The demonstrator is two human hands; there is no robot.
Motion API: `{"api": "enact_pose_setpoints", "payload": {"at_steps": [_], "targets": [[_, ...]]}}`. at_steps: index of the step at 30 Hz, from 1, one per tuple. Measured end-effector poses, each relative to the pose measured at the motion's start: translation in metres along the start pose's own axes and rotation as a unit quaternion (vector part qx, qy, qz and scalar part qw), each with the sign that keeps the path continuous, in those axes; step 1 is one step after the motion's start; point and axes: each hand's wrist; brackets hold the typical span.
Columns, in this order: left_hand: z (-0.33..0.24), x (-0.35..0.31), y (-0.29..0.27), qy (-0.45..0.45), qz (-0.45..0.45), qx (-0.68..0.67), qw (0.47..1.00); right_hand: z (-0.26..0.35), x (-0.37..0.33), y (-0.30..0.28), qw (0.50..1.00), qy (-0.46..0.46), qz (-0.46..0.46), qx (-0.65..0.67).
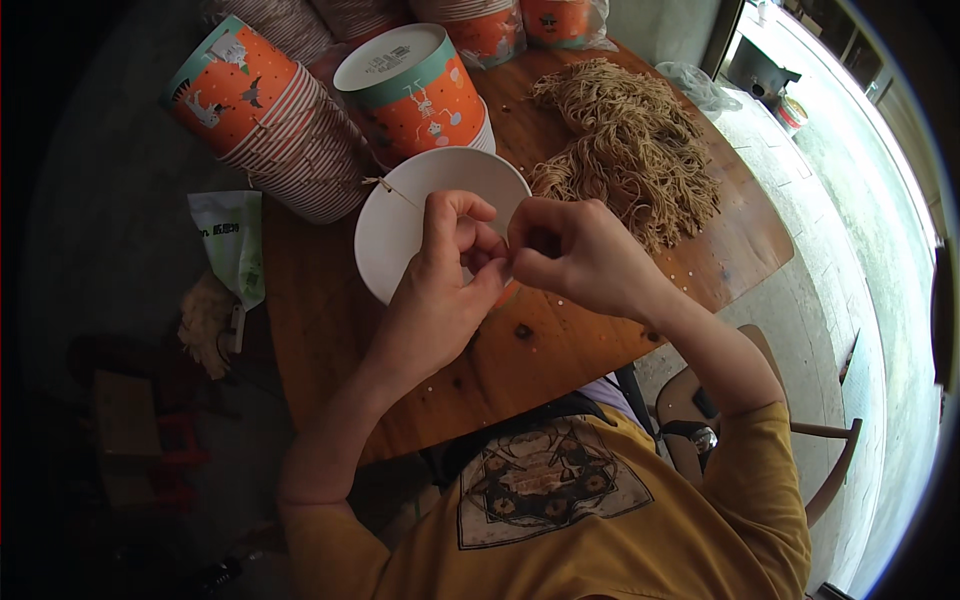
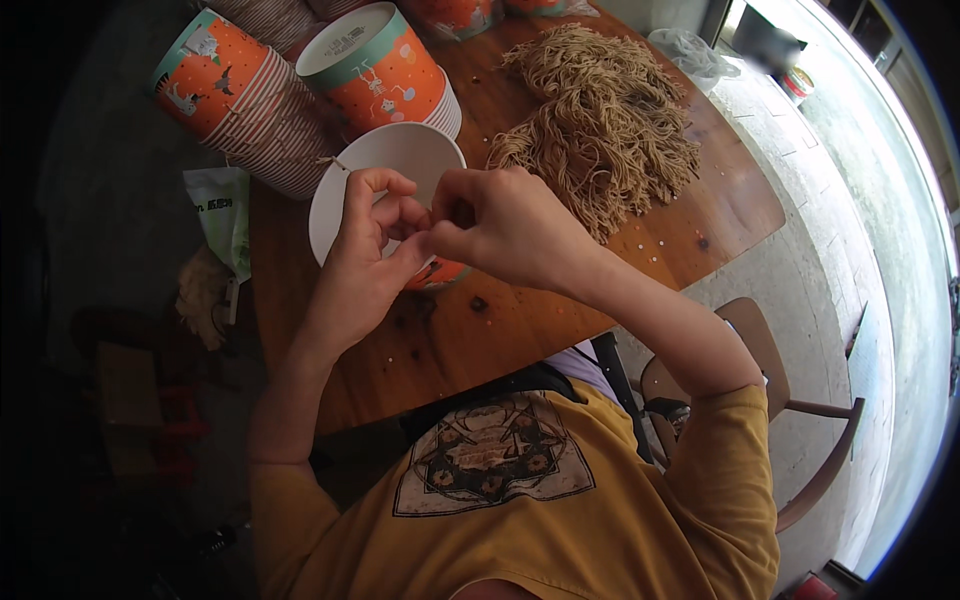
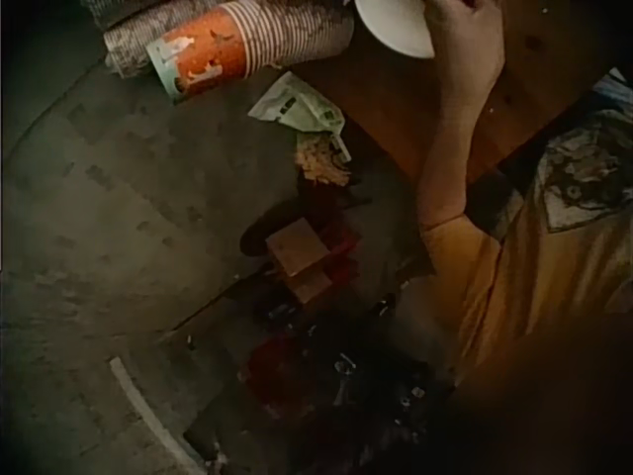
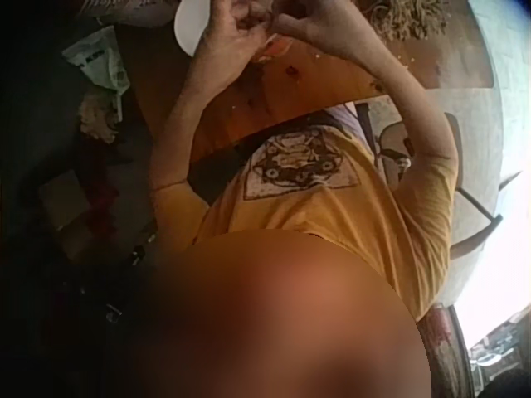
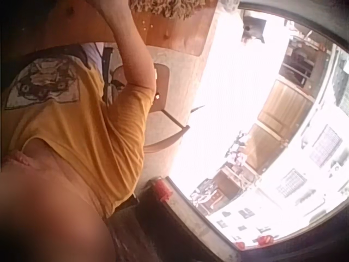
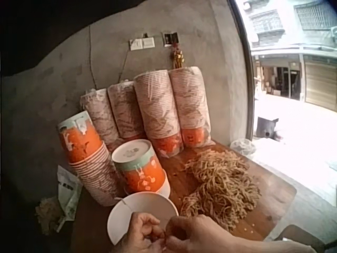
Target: Threading and tying fiber strands through holes in paper bowls for assembly.
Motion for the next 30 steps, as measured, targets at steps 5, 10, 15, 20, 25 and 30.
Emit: {"api": "enact_pose_setpoints", "payload": {"at_steps": [5,10,15,20,25,30], "targets": [[-0.003,0.0,0.001,-0.015,0.002,-0.031,0.999,0.002,0.002,-0.012,0.983,0.065,0.008,0.174],[0.002,0.0,-0.001,-0.035,0.018,-0.088,0.995,-0.003,-0.005,-0.006,0.962,0.095,0.01,0.254],[-0.002,0.001,-0.002,-0.069,0.033,-0.115,0.99,-0.009,-0.013,0.0,0.992,-0.066,-0.001,0.11],[0.002,0.001,-0.002,-0.044,0.033,-0.088,0.995,-0.015,-0.011,0.006,0.996,-0.074,-0.047,0.022],[0.003,0.001,-0.005,-0.041,0.03,-0.072,0.996,-0.014,-0.011,-0.003,0.964,0.09,0.006,0.25],[0.004,0.002,-0.005,-0.033,0.031,-0.056,0.997,-0.024,-0.018,0.001,0.946,0.09,-0.019,0.312]]}}
Point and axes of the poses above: each hand's wrist, its own x-axis towards the middle knuckle, its own y-axis out of the palm, z = x × y, and after that the axes turned 12 degrees about -y, right-handed
